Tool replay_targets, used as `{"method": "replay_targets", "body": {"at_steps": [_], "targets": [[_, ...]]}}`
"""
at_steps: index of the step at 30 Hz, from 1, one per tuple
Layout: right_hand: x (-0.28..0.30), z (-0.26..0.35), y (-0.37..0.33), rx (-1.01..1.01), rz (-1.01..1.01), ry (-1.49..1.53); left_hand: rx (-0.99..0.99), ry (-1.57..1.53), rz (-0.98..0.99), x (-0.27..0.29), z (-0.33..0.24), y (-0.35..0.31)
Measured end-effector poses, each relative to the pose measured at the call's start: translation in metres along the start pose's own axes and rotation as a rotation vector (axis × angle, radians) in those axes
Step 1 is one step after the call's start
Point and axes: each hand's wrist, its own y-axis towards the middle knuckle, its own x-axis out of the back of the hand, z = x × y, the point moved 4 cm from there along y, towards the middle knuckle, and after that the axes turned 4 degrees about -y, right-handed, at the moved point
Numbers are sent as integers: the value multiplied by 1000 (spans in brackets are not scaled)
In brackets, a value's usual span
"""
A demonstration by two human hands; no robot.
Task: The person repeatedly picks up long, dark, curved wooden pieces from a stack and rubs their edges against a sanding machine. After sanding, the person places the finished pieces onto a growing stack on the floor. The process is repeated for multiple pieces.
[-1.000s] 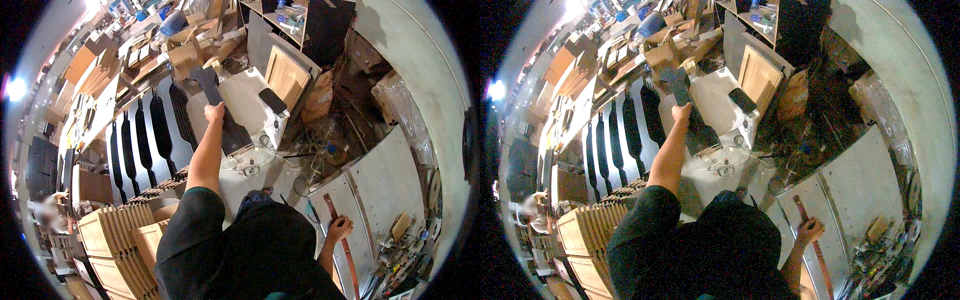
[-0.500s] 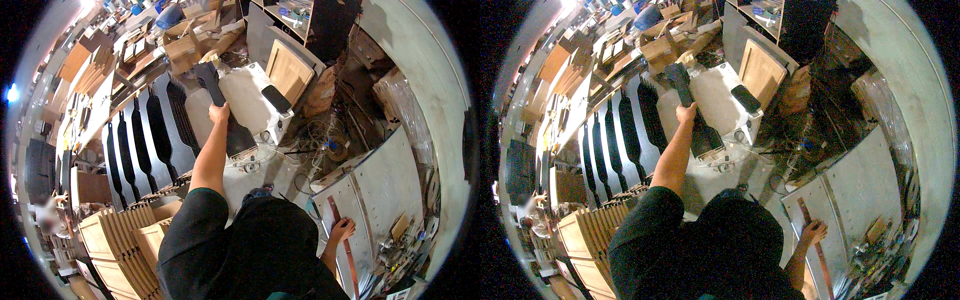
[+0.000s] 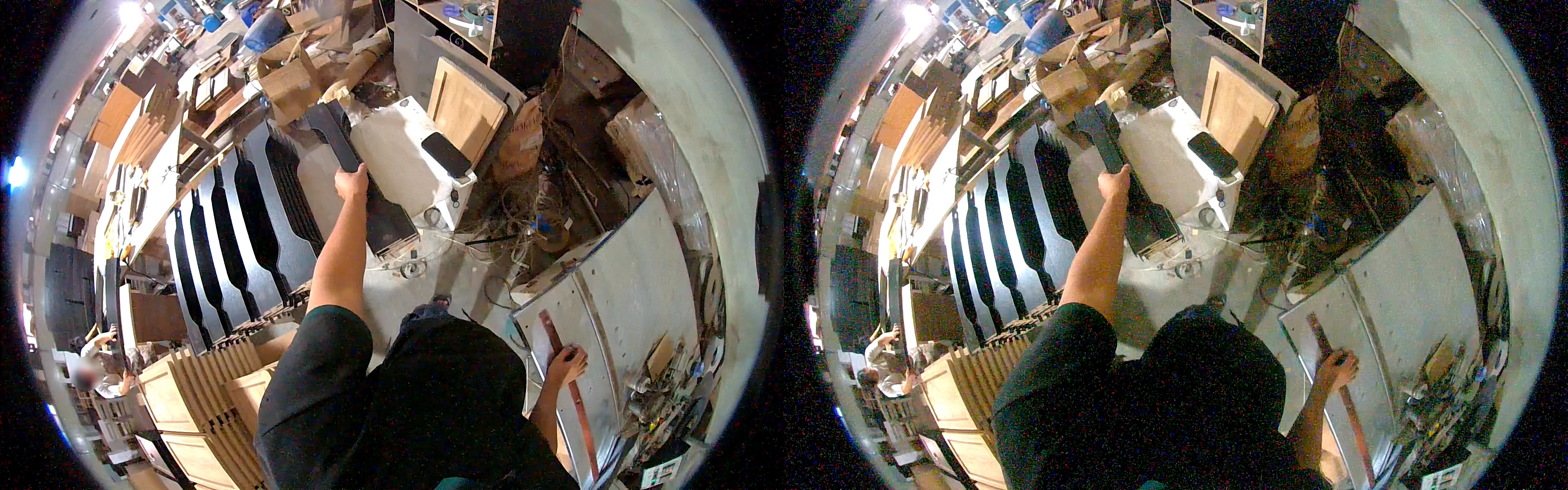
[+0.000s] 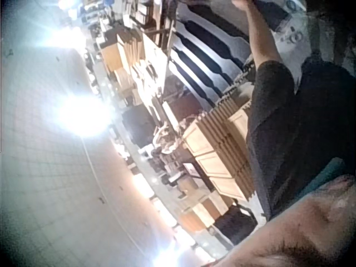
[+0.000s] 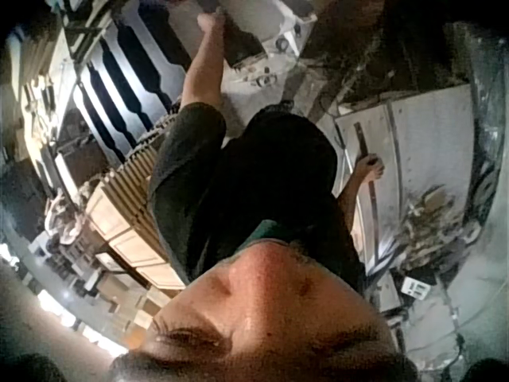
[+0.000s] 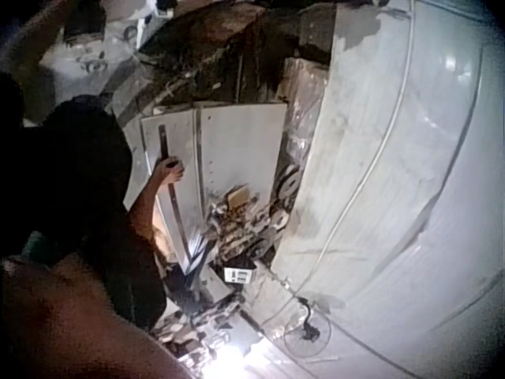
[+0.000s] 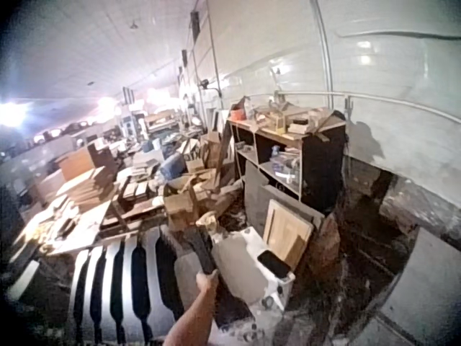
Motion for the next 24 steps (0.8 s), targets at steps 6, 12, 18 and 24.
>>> {"method": "replay_targets", "body": {"at_steps": [6,12,18,24], "targets": [[7,3,3,-7,28,34,-1,-9,16,-6,5,2],[13,6,5,-26,51,40,-18,-12,3,-10,-2,-11],[6,16,5,12,2,26,-94,49,-76,-5,4,13],[5,-1,6,-24,212,-18,-575,430,-232,-44,-22,-30]]}}
